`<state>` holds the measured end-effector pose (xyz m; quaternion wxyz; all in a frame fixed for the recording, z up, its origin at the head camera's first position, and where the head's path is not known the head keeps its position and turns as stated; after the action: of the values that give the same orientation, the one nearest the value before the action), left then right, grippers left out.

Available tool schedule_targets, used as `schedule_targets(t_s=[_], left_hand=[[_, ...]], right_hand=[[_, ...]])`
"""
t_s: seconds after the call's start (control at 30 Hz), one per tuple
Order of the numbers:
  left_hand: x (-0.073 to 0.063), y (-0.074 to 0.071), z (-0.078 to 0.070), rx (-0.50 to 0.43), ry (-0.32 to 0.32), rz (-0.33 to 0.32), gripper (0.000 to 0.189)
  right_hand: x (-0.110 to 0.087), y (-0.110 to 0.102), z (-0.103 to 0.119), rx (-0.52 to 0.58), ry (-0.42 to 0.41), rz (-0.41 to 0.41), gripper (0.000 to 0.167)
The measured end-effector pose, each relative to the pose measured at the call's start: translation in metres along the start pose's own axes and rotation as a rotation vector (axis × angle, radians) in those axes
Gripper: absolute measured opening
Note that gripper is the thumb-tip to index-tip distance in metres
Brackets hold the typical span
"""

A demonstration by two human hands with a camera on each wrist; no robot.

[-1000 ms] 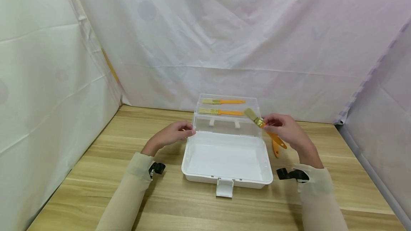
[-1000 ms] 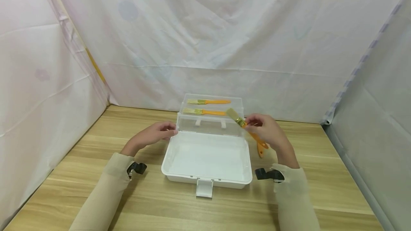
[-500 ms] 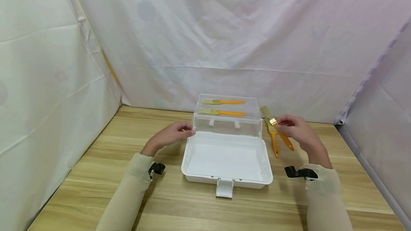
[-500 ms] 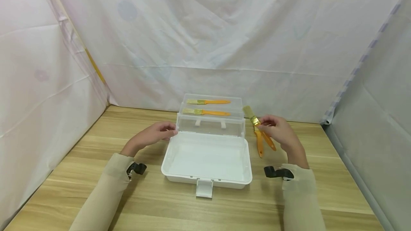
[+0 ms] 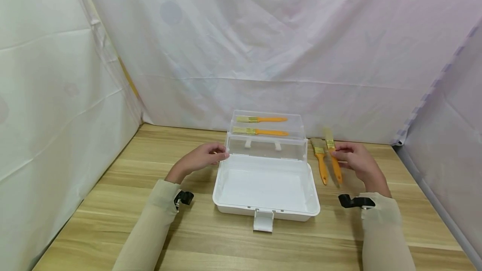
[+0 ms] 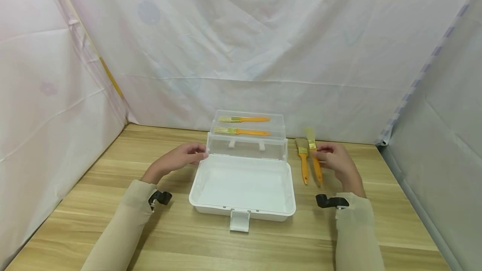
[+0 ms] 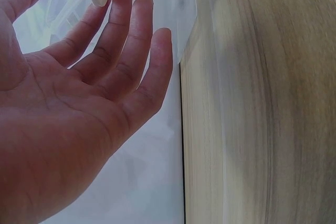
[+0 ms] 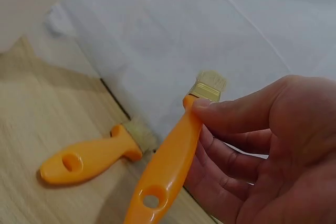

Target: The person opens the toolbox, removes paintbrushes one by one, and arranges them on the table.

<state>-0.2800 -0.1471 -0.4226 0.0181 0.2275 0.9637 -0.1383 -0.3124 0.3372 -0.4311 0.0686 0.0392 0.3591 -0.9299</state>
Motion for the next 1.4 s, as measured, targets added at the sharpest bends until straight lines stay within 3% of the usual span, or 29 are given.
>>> schedule_targets(t_s=[0.3, 0.53, 1.4], left_hand=[[0.001, 0.000, 0.001, 0.002, 0.005, 0.000, 0.037], [0.001, 0.000, 0.001, 0.000, 0.006, 0.002, 0.037], [0.001, 0.000, 0.000, -0.002, 0.010, -0.011, 0.037]], right_hand=[[0.007, -0.001, -0.027, 0.027, 0.120, -0.015, 0.050], [0.012, 0.000, -0.044, -0.028, 0.214, -0.073, 0.044], [0.007, 0.005, -0.042, -0.175, 0.317, -0.184, 0.034]])
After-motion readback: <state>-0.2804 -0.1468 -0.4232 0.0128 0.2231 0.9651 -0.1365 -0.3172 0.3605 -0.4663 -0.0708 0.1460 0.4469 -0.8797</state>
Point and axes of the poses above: each hand's wrist, its own x-axis towards the middle knuckle, its own y-axis out of the palm, z = x × y, the point moved 6 cm from there along x, towards the middle knuckle, and after that the axes turned 13 degrees about -x, right-handed, at the moved point
